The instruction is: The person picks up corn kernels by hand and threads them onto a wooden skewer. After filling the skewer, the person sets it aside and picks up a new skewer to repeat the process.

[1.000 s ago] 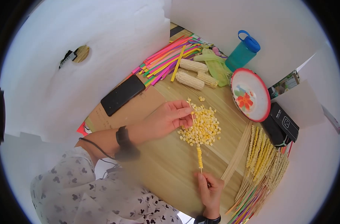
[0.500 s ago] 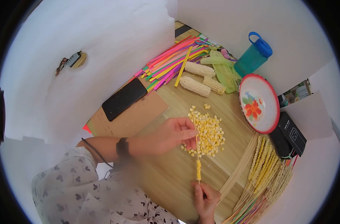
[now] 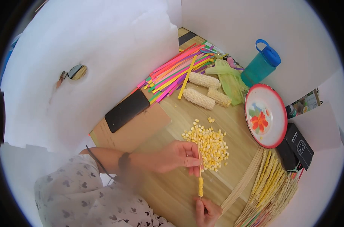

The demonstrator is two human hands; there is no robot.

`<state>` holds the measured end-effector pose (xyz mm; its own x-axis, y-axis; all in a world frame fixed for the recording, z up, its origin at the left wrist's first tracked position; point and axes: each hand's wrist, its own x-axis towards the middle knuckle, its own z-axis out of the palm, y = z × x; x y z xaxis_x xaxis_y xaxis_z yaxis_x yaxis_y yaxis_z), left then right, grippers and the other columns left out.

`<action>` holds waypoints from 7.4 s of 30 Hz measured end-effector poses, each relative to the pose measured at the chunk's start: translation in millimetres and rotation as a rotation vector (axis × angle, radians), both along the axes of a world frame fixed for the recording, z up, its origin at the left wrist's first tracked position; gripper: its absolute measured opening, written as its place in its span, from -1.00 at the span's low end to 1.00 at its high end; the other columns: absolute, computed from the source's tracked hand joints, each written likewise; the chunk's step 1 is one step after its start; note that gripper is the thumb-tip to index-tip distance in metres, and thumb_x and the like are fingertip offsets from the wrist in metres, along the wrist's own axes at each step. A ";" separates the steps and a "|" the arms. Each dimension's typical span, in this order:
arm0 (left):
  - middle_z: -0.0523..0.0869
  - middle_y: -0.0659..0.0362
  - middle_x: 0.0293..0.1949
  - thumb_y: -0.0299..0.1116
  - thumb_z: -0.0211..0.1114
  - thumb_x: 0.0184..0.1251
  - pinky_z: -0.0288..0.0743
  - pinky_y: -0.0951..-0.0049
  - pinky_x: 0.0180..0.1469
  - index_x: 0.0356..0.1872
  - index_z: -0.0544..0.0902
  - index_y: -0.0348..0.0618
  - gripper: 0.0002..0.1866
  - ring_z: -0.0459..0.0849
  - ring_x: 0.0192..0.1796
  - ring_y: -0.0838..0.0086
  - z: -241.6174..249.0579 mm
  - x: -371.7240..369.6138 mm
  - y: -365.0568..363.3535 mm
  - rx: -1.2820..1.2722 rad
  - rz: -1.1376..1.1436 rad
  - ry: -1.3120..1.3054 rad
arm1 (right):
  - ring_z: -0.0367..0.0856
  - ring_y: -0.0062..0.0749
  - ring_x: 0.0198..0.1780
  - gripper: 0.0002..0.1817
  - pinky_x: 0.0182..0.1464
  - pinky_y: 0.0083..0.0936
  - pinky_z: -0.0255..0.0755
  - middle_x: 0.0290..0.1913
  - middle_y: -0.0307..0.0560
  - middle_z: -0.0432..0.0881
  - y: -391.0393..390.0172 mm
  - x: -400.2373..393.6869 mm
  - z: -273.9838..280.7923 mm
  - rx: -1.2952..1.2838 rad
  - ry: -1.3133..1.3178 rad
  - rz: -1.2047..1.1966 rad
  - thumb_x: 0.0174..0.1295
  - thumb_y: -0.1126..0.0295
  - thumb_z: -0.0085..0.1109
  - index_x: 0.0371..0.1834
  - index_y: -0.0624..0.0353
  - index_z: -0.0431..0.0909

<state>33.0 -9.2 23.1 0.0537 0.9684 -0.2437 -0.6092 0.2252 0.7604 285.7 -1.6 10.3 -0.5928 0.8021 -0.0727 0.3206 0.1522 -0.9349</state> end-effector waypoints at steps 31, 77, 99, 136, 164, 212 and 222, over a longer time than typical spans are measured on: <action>0.71 0.04 -0.24 -0.45 0.24 0.33 0.55 0.53 -0.30 -0.28 0.54 -0.20 -0.93 0.70 -0.29 0.46 -31.4 22.9 2.7 0.031 0.002 -0.012 | 0.33 -0.63 -0.67 -0.86 -0.58 -0.63 0.21 -0.70 -0.24 0.37 8.2 5.6 -7.8 0.065 -0.048 0.055 0.31 0.44 0.10 -0.24 0.19 0.66; 0.65 0.19 -0.35 -0.45 0.20 0.35 0.48 0.62 -0.30 -0.15 0.57 -0.26 -0.87 0.58 -0.37 0.62 -26.8 2.5 -0.7 0.170 0.233 0.536 | 0.22 -0.82 -0.67 -0.74 -0.62 -0.77 0.07 -0.71 -0.46 0.34 10.0 15.9 -24.9 -0.231 0.154 -0.103 0.40 0.28 0.03 -0.29 0.22 0.63; 0.54 0.16 -0.40 -0.41 0.34 0.13 0.42 0.42 -0.20 -0.35 0.58 -0.21 -0.87 0.52 -0.33 0.40 -17.4 6.7 -11.1 0.510 -0.039 1.617 | 0.08 -0.90 -0.57 -0.81 -0.57 -0.77 -0.07 -0.61 -0.55 0.30 11.9 16.3 -28.0 -0.194 0.231 -0.032 0.37 0.37 0.07 -0.13 0.27 0.58; 0.66 0.10 -0.18 -0.40 0.21 0.33 0.54 0.46 -0.09 -0.18 0.57 -0.27 -0.85 0.59 -0.26 0.54 -43.8 -50.7 15.7 0.199 0.253 -0.232 | 0.13 -0.81 -0.68 -0.69 -0.62 -0.72 -0.06 -0.74 -0.45 0.24 -2.9 13.2 -21.8 -0.134 0.164 0.140 0.42 0.25 -0.02 -0.31 0.23 0.62; 0.66 0.04 -0.17 -0.46 0.23 0.29 0.58 0.45 -0.06 -0.17 0.58 -0.24 -0.86 0.65 -0.21 0.51 -33.8 -42.2 11.9 0.229 0.252 -0.167 | 0.09 -0.82 -0.66 -0.70 -0.61 -0.72 -0.06 -0.71 -0.47 0.21 1.6 14.8 -22.6 -0.195 0.184 0.175 0.43 0.27 -0.03 -0.31 0.23 0.61; 0.66 0.05 -0.22 -0.50 0.22 0.29 0.53 0.51 -0.10 -0.14 0.57 -0.27 -0.85 0.58 -0.26 0.49 -23.1 -35.0 9.5 0.311 0.248 -0.067 | 0.00 -0.77 -0.75 -0.67 -0.67 -0.69 -0.10 -0.80 -0.44 0.18 13.4 22.0 -14.7 -0.698 0.442 0.139 0.44 0.24 -0.05 -0.37 0.23 0.58; 0.67 0.05 -0.19 -0.37 0.21 0.34 0.55 0.47 -0.10 -0.10 0.58 -0.31 -0.78 0.60 -0.25 0.53 -27.7 -33.9 9.5 0.265 0.257 -0.069 | 0.08 -0.80 -0.69 -0.72 -0.63 -0.73 -0.08 -0.74 -0.46 0.22 13.1 22.4 -19.1 -0.566 0.386 0.142 0.39 0.24 0.05 -0.31 0.23 0.62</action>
